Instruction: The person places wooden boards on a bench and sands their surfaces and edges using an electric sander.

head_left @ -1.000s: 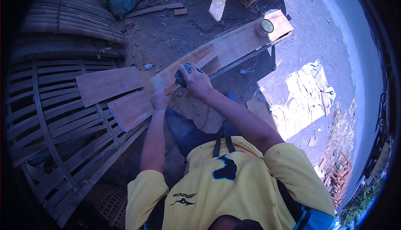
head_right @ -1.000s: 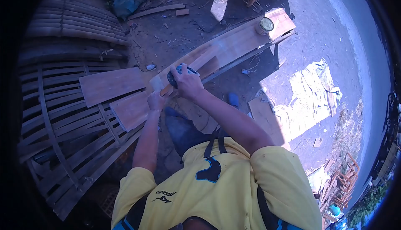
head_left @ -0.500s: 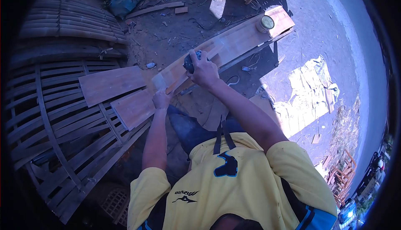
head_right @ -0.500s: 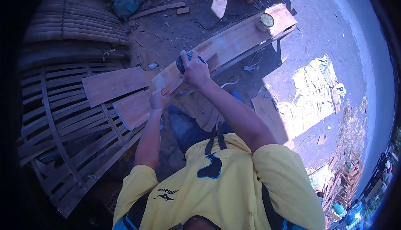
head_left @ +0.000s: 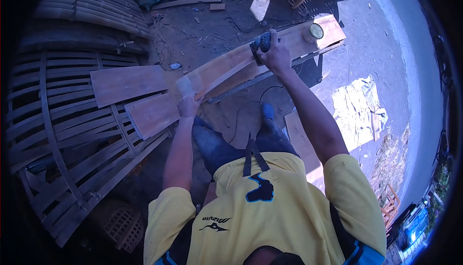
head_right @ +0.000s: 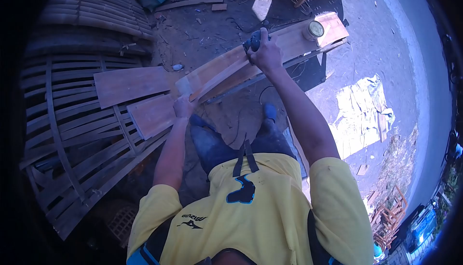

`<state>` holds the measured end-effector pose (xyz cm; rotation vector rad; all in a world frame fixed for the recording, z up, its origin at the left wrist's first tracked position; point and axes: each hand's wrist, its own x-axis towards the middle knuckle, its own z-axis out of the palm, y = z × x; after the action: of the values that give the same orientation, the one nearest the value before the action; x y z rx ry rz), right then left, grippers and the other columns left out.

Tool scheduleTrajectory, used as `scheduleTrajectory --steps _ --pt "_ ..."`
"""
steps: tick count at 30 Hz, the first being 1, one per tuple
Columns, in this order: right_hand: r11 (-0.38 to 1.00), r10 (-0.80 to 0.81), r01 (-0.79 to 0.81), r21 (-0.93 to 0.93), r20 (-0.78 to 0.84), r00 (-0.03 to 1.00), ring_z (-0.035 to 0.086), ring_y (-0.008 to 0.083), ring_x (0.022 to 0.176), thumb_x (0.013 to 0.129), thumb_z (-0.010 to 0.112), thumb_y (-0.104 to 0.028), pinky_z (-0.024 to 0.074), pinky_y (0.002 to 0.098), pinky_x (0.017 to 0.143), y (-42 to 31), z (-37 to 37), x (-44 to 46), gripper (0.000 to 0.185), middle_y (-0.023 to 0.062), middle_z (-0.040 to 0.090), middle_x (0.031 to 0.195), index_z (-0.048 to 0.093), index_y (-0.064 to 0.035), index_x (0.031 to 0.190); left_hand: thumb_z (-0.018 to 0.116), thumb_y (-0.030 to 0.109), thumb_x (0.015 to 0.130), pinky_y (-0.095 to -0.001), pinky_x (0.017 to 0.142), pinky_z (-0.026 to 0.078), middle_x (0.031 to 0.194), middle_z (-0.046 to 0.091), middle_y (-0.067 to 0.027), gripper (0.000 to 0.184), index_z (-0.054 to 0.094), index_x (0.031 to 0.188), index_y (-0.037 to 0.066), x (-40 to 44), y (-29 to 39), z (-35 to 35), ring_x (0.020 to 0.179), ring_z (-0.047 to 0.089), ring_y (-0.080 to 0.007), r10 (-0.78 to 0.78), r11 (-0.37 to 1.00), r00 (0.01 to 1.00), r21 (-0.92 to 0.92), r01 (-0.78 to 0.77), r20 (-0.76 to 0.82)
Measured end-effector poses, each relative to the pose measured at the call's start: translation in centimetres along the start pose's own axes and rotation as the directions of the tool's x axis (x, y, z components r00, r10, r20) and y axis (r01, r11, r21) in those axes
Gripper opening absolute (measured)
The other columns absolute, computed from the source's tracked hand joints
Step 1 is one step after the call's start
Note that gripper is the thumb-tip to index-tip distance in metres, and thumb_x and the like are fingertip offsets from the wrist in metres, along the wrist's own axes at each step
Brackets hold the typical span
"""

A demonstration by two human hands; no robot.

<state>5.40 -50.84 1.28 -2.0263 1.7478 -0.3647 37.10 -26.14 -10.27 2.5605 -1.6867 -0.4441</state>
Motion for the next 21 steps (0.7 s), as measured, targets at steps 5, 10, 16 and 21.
scheduleTrajectory --steps 5,10,16,21 --pt "0.979 -0.187 0.170 0.116 0.157 0.970 0.074 0.0487 0.091 0.079 0.086 -0.031 0.0629 0.0571 0.078 -8.2 4.0 -8.3 0.091 0.0292 0.055 0.130 0.040 -0.0129 0.156 0.078 0.053 0.089 -0.0525 0.078 0.062 0.095 0.079 -0.0148 0.038 0.081 0.110 0.021 0.4 -0.4 -0.1 0.088 0.078 -0.0391 -0.004 1.000 1.000 -0.004 0.004 -0.001" --pt "0.890 -0.456 0.434 0.141 0.238 0.858 0.074 0.0488 0.093 0.078 0.088 -0.028 0.0633 0.0558 0.078 -10.9 6.8 -12.2 0.094 0.0299 0.053 0.134 0.038 -0.0133 0.156 0.079 0.055 0.088 -0.0524 0.077 0.063 0.095 0.079 -0.0151 0.041 0.081 0.110 0.020 0.8 -1.0 0.8 0.088 0.078 -0.0385 0.015 0.997 0.998 0.079 -0.020 0.058" --pt "0.992 -0.124 0.124 0.007 0.034 0.992 0.074 0.0500 0.092 0.082 0.083 -0.035 0.0615 0.0568 0.081 -2.5 1.7 -3.5 0.090 0.0292 0.058 0.126 0.037 -0.0149 0.157 0.077 0.054 0.091 -0.0515 0.079 0.062 0.095 0.079 -0.0140 0.041 0.080 0.112 0.020 0.5 0.3 -1.0 0.090 0.078 -0.0372 0.010 1.000 1.000 0.006 -0.010 0.016" --pt "0.995 -0.084 0.077 -0.068 -0.097 0.992 0.071 0.0499 0.097 0.085 0.079 -0.040 0.0598 0.0588 0.084 1.2 0.4 1.1 0.083 0.0280 0.062 0.121 0.041 -0.0139 0.154 0.083 0.043 0.089 -0.0489 0.086 0.061 0.098 0.079 -0.0141 0.039 0.076 0.117 0.017 0.0 0.8 -1.6 0.096 0.076 -0.0367 -0.009 0.994 0.998 -0.107 0.015 0.057"
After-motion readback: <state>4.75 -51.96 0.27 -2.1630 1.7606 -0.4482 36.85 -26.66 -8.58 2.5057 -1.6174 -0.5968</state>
